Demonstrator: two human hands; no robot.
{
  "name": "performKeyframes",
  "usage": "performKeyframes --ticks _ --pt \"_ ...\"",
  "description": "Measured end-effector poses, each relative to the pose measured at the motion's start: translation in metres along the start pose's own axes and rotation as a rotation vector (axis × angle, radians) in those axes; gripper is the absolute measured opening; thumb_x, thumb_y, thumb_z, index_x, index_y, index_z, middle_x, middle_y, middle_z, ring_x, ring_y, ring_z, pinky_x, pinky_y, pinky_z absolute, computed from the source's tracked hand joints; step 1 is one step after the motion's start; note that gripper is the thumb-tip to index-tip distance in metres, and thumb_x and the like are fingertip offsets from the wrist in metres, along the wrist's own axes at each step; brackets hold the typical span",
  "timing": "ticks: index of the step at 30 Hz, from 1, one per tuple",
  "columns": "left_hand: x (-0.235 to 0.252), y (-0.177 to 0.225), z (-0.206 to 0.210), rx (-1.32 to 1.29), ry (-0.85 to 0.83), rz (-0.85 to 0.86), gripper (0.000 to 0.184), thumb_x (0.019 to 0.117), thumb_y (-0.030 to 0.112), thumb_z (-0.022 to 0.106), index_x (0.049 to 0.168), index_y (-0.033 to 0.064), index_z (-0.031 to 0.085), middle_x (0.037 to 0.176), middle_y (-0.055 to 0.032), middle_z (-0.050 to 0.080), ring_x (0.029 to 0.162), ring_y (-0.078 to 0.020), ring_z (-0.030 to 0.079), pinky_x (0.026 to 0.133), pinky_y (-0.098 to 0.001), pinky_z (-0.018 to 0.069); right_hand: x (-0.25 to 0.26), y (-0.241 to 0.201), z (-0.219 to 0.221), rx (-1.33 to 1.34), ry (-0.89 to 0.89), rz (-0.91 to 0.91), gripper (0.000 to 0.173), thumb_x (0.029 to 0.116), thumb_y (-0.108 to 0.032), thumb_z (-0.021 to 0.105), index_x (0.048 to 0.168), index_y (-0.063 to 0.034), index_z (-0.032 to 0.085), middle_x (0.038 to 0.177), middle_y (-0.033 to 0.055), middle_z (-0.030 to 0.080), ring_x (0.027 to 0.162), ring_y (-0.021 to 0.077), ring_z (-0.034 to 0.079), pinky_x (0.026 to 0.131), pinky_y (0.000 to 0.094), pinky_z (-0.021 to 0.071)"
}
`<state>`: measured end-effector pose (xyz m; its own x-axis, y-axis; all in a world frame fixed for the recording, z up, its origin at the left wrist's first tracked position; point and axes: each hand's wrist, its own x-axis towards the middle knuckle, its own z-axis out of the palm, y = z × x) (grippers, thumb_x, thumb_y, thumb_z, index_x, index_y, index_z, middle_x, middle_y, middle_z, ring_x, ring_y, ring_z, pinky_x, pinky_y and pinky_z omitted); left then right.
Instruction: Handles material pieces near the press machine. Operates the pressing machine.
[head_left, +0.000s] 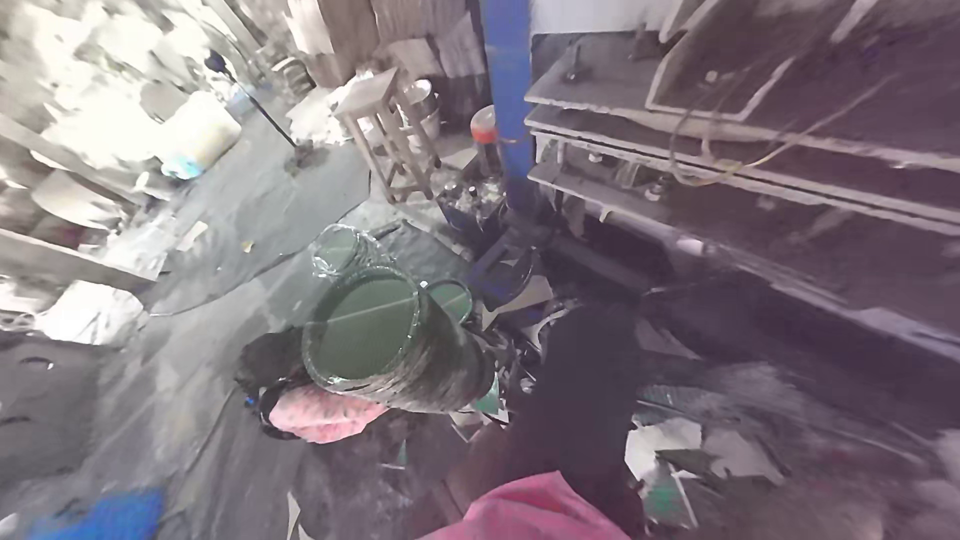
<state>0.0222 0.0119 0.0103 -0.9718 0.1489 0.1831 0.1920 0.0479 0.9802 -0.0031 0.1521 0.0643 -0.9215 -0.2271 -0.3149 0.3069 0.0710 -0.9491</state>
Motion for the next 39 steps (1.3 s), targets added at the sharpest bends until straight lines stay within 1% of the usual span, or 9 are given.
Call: performKeyframes --ticks 3,5,10,15,18,22,27,35,39 --pt "0.004 0.053 -0.017 0.141 -0.095 -0.346 0.029 0.1019 0.003 0.052 0.121 -0.0159 0.064 0.119 -0.0277 0.068 0.112 -0.0293 0.066 0.104 -0.0384 0.0481 -0.011 -0.032 0.024 -0.092 0.093 0.028 0.009 0.1015 -0.018 0.059 0.109 -0.0146 0.060 0.088 -0.0199 0.067 0.079 -0.0083 0.063 0.074 0.0159 0.0559" --pt "-0.014 0.049 -0.015 0.068 0.009 -0.160 0.027 0.0985 0.005 0.057 0.111 -0.0173 0.067 0.107 -0.0306 0.069 0.099 -0.0317 0.069 0.094 -0.0389 0.0539 -0.020 -0.051 0.034 -0.238 0.160 0.027 0.011 0.0999 -0.015 0.060 0.105 -0.0054 0.063 0.082 -0.0172 0.063 0.074 -0.0108 0.059 0.070 0.0136 0.0525" --pt "-0.003 0.068 -0.029 -0.114 -0.025 -0.286 0.032 0.1041 0.009 0.047 0.119 -0.0161 0.059 0.105 -0.0158 0.068 0.097 -0.0034 0.062 0.093 -0.0217 0.0489 -0.020 -0.055 0.035 -0.330 0.105 0.185 0.026 0.1020 -0.026 0.058 0.092 -0.0041 0.069 0.069 -0.0083 0.058 0.060 -0.0023 0.052 0.058 0.0193 0.0465" --pt "-0.002 0.056 -0.035 -0.026 -0.043 -0.295 0.036 0.0979 0.008 0.053 0.121 -0.0184 0.059 0.108 -0.0215 0.068 0.100 -0.0110 0.063 0.094 -0.0270 0.0495 -0.012 -0.042 0.037 -0.181 0.078 0.018 0.013 0.0990 -0.015 0.063 0.094 -0.0055 0.070 0.077 -0.0092 0.065 0.071 -0.0053 0.060 0.071 0.0164 0.0531" --pt "0.007 0.052 -0.043 0.060 -0.163 -0.353 0.038 0.0958 0.014 0.061 0.123 -0.0120 0.059 0.099 -0.0152 0.067 0.085 -0.0123 0.063 0.080 -0.0306 0.0533 -0.015 -0.048 0.038 -0.291 0.139 0.093 0.031 0.1009 -0.026 0.062 0.111 0.0026 0.069 0.092 0.0048 0.070 0.084 0.0062 0.064 0.082 0.0300 0.0539" --pt "0.008 0.044 -0.045 -0.021 -0.281 -0.291 0.065 0.0898 0.022 0.073 0.140 -0.0120 0.049 0.130 -0.0221 0.063 0.121 -0.0195 0.061 0.107 -0.0366 0.0463 -0.020 -0.053 0.027 -0.257 0.156 0.084 0.025 0.1033 -0.025 0.057 0.102 -0.0023 0.067 0.079 -0.0069 0.062 0.069 -0.0037 0.057 0.067 0.0187 0.0507" --pt "0.009 0.062 -0.058 -0.558 -0.244 -0.429 0.067 0.0893 0.033 0.075 0.135 -0.0030 0.043 0.115 0.0069 0.066 0.104 0.0026 0.063 0.094 -0.0208 0.0534 -0.024 -0.050 0.017 -0.377 -0.116 0.059 0.031 0.1058 -0.023 0.049 0.092 -0.0010 0.066 0.068 -0.0088 0.053 0.059 -0.0050 0.047 0.058 0.0159 0.0423" --pt "0.014 0.081 -0.035 -0.770 0.209 -0.822 0.027 0.1014 0.004 0.055 0.127 0.0052 0.047 0.097 -0.0005 0.066 0.083 -0.0058 0.066 0.077 -0.0247 0.0575 -0.025 -0.031 0.029 -0.680 -0.214 -0.009 0.029 0.1013 -0.018 0.059 0.106 0.0085 0.070 0.096 0.0229 0.071 0.092 0.0309 0.069 0.087 0.0479 0.0533" --pt "0.019 0.085 -0.030 -0.835 0.308 -0.808 0.021 0.1046 0.007 0.050 0.125 0.0069 0.047 0.097 0.0012 0.066 0.084 -0.0035 0.066 0.078 -0.0225 0.0572 -0.021 -0.030 0.029 -0.621 -0.170 -0.022 0.031 0.1020 -0.022 0.059 0.094 0.0068 0.069 0.080 0.0136 0.064 0.075 0.0188 0.060 0.075 0.0368 0.0501"
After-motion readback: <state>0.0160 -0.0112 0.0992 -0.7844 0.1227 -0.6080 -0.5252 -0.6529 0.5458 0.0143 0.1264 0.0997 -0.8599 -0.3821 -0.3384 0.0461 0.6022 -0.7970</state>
